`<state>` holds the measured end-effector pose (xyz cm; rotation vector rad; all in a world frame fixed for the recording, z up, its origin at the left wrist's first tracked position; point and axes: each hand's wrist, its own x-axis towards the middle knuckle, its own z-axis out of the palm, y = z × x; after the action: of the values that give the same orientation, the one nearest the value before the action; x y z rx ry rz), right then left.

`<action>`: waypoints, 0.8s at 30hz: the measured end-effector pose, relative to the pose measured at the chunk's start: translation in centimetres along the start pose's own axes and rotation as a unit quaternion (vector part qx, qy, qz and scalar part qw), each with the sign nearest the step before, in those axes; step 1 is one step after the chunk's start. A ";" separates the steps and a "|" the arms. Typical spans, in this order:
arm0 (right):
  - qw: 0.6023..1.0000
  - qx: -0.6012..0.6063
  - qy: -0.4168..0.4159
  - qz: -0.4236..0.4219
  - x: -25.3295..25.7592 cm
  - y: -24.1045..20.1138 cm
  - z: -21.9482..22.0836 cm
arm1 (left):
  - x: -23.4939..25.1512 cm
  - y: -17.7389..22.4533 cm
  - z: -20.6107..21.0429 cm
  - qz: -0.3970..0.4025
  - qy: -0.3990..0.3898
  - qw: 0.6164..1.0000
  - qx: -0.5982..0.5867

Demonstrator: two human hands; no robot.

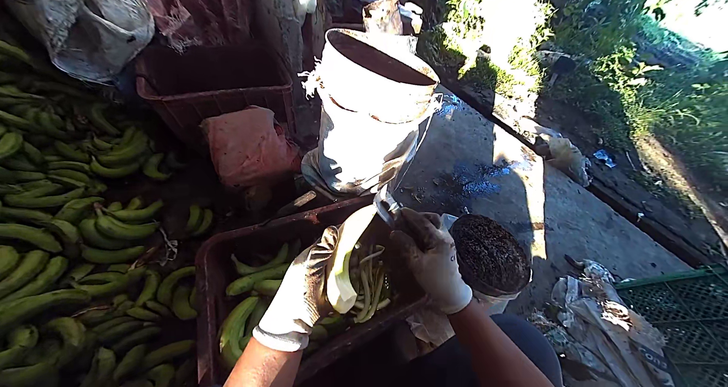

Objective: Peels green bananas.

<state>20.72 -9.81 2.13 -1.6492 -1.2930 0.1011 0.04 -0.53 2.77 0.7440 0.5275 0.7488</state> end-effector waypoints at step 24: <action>0.989 0.051 0.127 -0.051 10.4 -7.7 -1.7 | -1.4 7.3 -0.2 0.098 0.062 0.992 0.047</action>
<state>20.85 -3.46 13.53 -1.4546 -1.1546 -0.1007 -3.96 2.18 8.36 0.8486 0.6102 0.9633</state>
